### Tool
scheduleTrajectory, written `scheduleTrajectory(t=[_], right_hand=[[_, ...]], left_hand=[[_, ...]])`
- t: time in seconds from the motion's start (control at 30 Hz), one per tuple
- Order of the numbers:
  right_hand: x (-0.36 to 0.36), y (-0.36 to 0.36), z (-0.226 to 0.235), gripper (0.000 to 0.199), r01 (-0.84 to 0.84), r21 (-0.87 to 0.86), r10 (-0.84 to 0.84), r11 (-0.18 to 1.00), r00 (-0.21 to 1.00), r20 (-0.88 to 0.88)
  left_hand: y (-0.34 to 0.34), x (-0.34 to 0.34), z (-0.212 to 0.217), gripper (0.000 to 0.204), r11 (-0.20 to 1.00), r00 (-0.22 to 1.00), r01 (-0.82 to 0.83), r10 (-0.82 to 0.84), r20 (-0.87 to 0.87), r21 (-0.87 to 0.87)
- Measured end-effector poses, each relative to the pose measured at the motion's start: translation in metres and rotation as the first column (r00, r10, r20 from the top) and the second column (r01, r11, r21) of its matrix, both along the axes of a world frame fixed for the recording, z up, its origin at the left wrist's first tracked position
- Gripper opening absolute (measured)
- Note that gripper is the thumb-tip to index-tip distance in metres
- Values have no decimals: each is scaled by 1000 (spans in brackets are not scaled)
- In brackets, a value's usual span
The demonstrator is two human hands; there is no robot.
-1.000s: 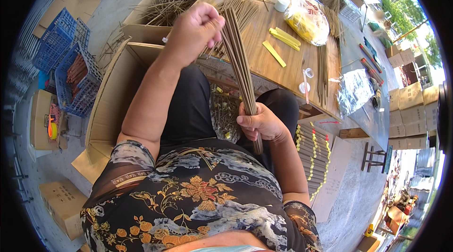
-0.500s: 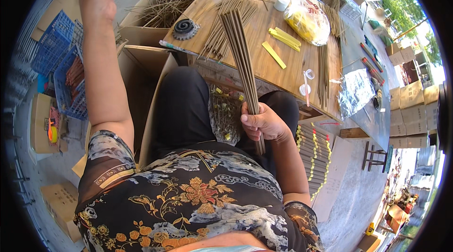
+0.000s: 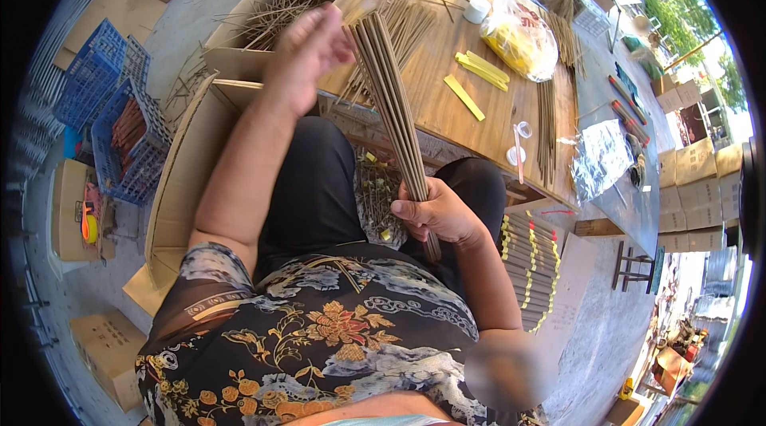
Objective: The person gathers thin wooden sticks into a bundle, aligns them, and wraps the bundle with yellow tape. They then apply glue to the tape using a small brush to secure it.
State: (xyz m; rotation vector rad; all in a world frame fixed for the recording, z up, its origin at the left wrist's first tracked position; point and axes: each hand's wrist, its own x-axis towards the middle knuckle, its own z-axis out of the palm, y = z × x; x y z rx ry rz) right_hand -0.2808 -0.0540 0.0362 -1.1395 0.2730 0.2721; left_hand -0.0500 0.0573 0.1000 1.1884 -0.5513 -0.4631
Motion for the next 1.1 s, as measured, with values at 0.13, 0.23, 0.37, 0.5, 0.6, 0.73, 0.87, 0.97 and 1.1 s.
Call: scheduleTrajectory(t=[0.13,0.23,0.37,0.5,0.6,0.73,0.87,0.97,1.1], right_hand=[[1,5,3,24,-27,-46,26,999,999,-24],[-3,7,4,24,-72,-8,71,997,997,-21],[-8,8,-1,24,-134,148,131,980,991,35],[-4,20,4,25,1,-211,-1,978,1000,-1],[1,25,-6,24,187,-487,-164,853,982,90],[-7,24,14,23,-16,-187,14,982,1000,-7],[-10,20,6,19,-111,192,104,975,993,48],[-1,27,2,24,114,-449,-90,886,993,74],[7,27,-8,30,256,-856,-177,449,965,195]], left_hand=[[-5,-52,-14,31,954,960,252,-268,-80,-165],[-9,-63,-18,19,913,914,272,-344,-217,-304],[-12,-73,-16,11,868,864,264,-406,-297,-420],[-15,-80,-16,10,936,933,110,-213,-291,-333],[-20,-80,-22,13,961,964,-2,-71,-255,-277],[-15,-72,-18,15,867,806,208,-415,-423,-453],[-17,-66,-20,17,768,748,311,-561,-354,-560],[-21,-68,-22,18,914,857,124,-294,-423,-385],[-26,-69,-26,17,967,913,-63,-44,-406,-248]])
